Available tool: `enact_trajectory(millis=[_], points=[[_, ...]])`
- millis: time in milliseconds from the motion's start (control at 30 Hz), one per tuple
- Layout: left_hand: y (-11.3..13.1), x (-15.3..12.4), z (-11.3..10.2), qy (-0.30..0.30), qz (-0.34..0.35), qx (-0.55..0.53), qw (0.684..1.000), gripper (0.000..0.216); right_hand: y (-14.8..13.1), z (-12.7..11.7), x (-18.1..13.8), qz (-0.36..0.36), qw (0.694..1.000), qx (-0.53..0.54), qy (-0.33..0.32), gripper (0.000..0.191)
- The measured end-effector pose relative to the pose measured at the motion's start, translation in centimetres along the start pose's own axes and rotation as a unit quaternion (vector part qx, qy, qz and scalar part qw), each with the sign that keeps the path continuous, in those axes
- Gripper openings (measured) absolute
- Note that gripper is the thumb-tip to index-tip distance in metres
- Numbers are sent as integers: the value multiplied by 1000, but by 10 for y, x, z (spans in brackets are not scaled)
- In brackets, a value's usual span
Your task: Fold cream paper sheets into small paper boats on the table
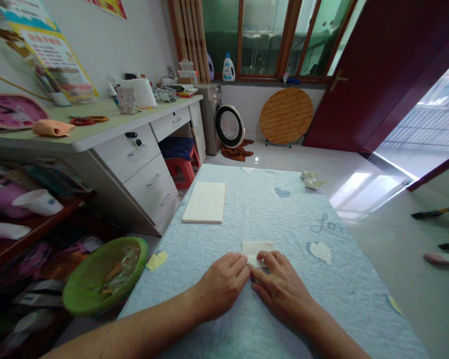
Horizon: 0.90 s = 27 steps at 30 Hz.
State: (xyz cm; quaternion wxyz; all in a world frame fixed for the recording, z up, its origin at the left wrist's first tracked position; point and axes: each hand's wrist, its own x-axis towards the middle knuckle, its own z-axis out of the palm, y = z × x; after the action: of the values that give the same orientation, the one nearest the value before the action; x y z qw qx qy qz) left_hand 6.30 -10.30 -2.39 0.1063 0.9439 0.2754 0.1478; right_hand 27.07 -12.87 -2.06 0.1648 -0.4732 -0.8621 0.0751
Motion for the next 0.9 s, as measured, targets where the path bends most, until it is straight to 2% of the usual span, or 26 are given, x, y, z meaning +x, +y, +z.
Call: enact_trajectory(millis=[133,500,700,833,900], points=[[-3,-6,6,-7,-5,-29,1000,35,0,0,-1,-10,1000,-10,9,40],[-2,-10,4,-52,4,19,998,41,9,-5,-10,-37,998,-39,-18,46],[-2,-10,4,-45,-1,11,999,39,26,-11,-28,-25,998,-57,-10,44],[-3,-11,6,-38,11,53,998,38,39,-15,-40,-15,997,-80,-6,45],[-4,-13,9,-13,24,80,996,37,45,-16,-47,-17,995,-96,-10,44]])
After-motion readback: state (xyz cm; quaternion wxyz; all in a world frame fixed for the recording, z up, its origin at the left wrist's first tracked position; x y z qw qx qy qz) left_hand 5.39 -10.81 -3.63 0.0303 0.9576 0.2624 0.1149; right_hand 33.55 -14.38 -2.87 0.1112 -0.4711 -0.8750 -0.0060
